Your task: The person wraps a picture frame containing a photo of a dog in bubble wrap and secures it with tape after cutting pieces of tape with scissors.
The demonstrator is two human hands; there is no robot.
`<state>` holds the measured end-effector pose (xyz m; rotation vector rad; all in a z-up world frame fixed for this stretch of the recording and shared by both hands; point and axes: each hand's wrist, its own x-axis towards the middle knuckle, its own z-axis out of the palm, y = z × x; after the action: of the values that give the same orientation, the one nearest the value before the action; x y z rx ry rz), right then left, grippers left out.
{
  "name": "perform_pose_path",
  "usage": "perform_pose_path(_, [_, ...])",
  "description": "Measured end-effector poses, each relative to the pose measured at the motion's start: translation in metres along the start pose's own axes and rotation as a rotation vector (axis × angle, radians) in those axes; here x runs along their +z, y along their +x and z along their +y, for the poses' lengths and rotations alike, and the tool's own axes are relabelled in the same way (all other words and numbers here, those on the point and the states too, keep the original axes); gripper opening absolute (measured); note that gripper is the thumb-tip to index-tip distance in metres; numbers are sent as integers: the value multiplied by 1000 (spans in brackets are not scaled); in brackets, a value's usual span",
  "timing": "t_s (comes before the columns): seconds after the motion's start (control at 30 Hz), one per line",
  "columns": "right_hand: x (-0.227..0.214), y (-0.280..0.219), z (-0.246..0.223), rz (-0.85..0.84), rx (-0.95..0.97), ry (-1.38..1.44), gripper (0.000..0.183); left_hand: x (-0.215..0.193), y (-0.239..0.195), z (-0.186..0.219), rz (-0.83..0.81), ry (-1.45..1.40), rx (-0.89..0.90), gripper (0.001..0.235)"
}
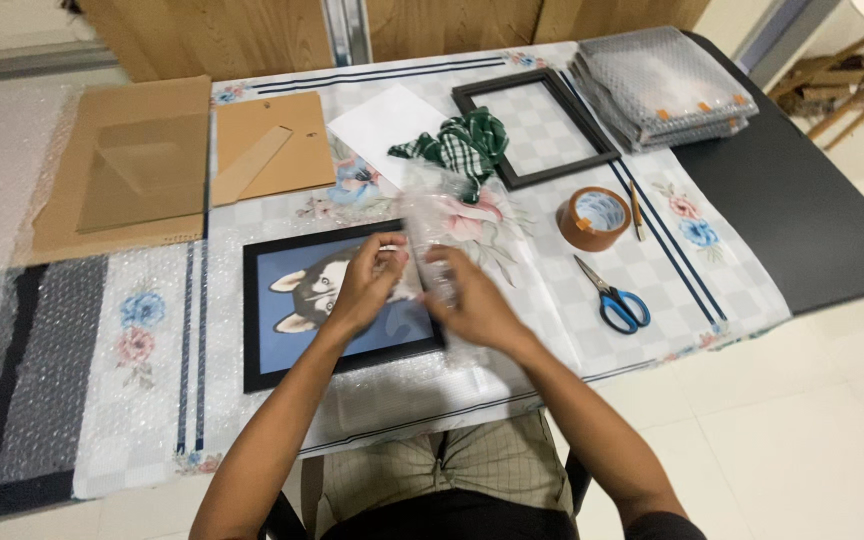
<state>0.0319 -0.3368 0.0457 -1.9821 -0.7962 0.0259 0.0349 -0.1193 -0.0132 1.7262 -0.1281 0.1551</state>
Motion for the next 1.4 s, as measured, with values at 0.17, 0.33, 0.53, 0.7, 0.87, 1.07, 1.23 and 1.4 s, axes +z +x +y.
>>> perform_pose_path(0.17, [25, 7, -73, -273, -173, 7, 83, -43, 6, -9, 160, -126, -175, 65])
perform_pose_path(0.33, [63, 19, -21, -265, -303, 241, 74, -104, -5, -62, 373, 24, -257, 61])
perform_pose_path(0.53, [76, 40, 25, -280, -324, -416, 30, -120, -47, -32, 404, 204, -246, 56])
perform_pose_path(0.7, [86, 40, 38, -342, -375, -443, 34, -121, -66, -28, 362, 1019, 140, 49])
perform_pose_path(0.87, [89, 44, 42, -322, -424, -448, 32, -126, -75, -32, 264, 964, -74, 59])
perform_pose_path(1.07, [93, 43, 41, -333, -419, -492, 35, -126, -80, -38, 184, 1047, -79, 57])
perform_pose_path(1.23, [91, 41, 36, -355, -399, -534, 34, -126, -78, -41, 175, 1111, -77, 52])
perform_pose_path(1.4, [91, 37, 35, -353, -392, -540, 35, -127, -77, -45, 164, 1117, -73, 53])
